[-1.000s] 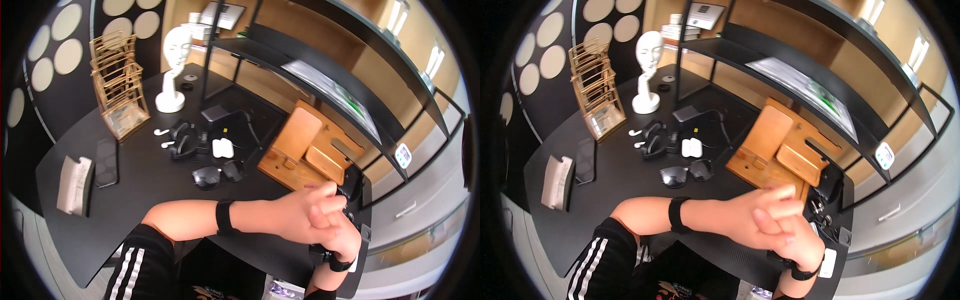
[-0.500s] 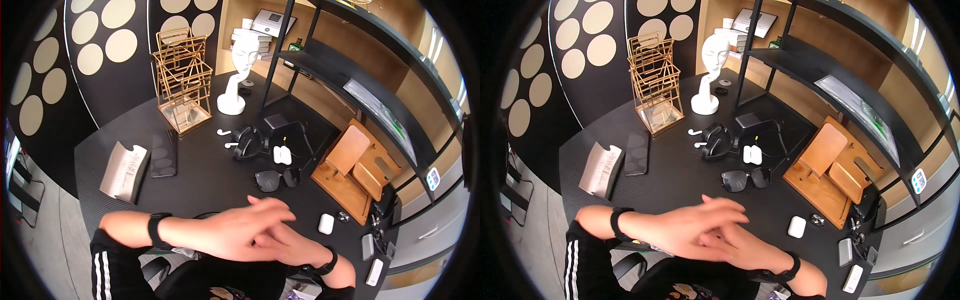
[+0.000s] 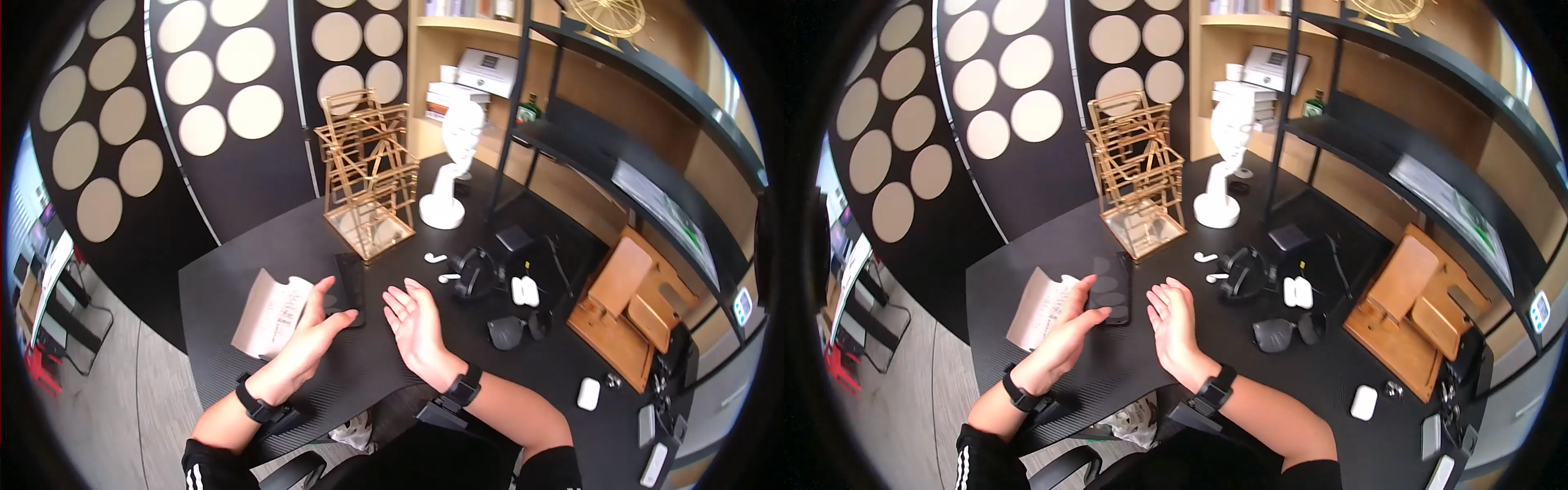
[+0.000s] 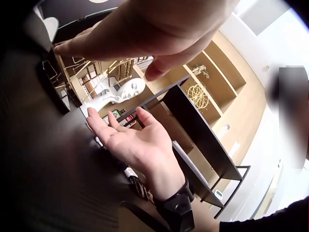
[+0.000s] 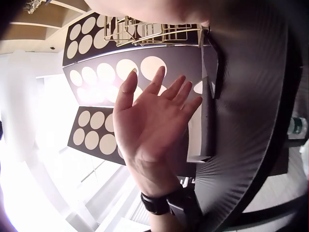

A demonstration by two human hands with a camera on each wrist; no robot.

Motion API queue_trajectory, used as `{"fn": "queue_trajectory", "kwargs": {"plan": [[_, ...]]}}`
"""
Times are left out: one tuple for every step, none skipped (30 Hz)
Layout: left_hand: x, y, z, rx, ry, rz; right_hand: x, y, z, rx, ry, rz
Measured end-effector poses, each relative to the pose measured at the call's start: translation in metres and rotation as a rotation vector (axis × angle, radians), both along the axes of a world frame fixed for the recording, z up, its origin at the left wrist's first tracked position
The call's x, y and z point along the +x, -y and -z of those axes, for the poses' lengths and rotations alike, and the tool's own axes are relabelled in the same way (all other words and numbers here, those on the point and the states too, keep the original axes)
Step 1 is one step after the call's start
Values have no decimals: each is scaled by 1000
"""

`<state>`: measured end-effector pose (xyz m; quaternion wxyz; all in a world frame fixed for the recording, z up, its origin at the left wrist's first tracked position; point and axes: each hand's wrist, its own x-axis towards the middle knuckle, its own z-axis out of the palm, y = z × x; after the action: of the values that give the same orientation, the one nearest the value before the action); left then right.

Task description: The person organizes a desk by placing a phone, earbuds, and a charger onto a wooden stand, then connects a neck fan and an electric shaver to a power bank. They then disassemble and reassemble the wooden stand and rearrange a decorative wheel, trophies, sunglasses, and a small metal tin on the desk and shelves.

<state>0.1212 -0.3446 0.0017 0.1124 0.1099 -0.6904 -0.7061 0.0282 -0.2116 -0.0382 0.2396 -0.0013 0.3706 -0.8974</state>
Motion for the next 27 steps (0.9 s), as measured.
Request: {"fn": "queue_trajectory", "kwargs": {"plan": [[-3,4,1,5,-6,-27,-1,0,1,-14,-21,-52],[-5,6,2,38,5,-12,-2,0,5,-59,-76,-105],[-7,9,5,75,19,4,-5,-1,8,-101,-103,-142],[-11,14,11,123,32,-15,-9,-2,16,-144,-85,-180],[-12,15,11,143,24,-36,-16,-3,24,-181,-69,-218],[-13,17,9,176,68,-40,-20,-3,26,-203,-42,-279],[-12,20,8,203,113,-41,-22,-5,26,-193,-44,-299],[-17,27,19,136,137,-68,-22,-6,25,-209,-48,-326],[-15,25,16,141,136,-82,-21,-7,23,-226,-49,-351],[-14,20,9,188,126,-60,-19,-7,24,-220,-59,-369],[-12,17,5,234,117,-37,-18,-8,24,-225,-69,-387],[-15,19,11,217,117,-42,-16,-8,24,-231,-66,-400],[-16,20,14,212,119,-53,-14,-7,23,-239,-66,-412],[-17,20,15,218,128,-49,-14,-6,23,-246,-62,-420],[-17,21,15,223,136,-43,-14,-6,24,-253,-59,-442],[-18,22,17,254,118,-48,-14,-5,24,-258,-55,-461],[-17,23,18,254,122,-49,-12,-5,23,-259,-52,-461],[-17,23,18,257,126,-64,-12,-5,22,-233,-70,-452],[-17,22,18,261,130,-76,-12,-5,21,-206,-89,-441],[-17,22,21,263,135,-72,-13,-6,21,-204,-85,-436],[-18,23,27,253,134,-96,-14,-7,20,-218,-62,-439],[-19,24,30,242,132,-122,-15,-8,19,-233,-40,-444],[-19,24,30,243,133,-118,-16,-9,19,-232,-39,-440],[-18,25,30,293,116,-123,-17,-9,19,-235,-28,-444],[-17,25,30,344,101,-129,-17,-9,19,-236,-14,-448],[-16,24,29,347,106,-129,-17,-9,19,-234,-9,-446],[-15,22,26,340,100,-139,-18,-9,18,-256,8,-465]]}}
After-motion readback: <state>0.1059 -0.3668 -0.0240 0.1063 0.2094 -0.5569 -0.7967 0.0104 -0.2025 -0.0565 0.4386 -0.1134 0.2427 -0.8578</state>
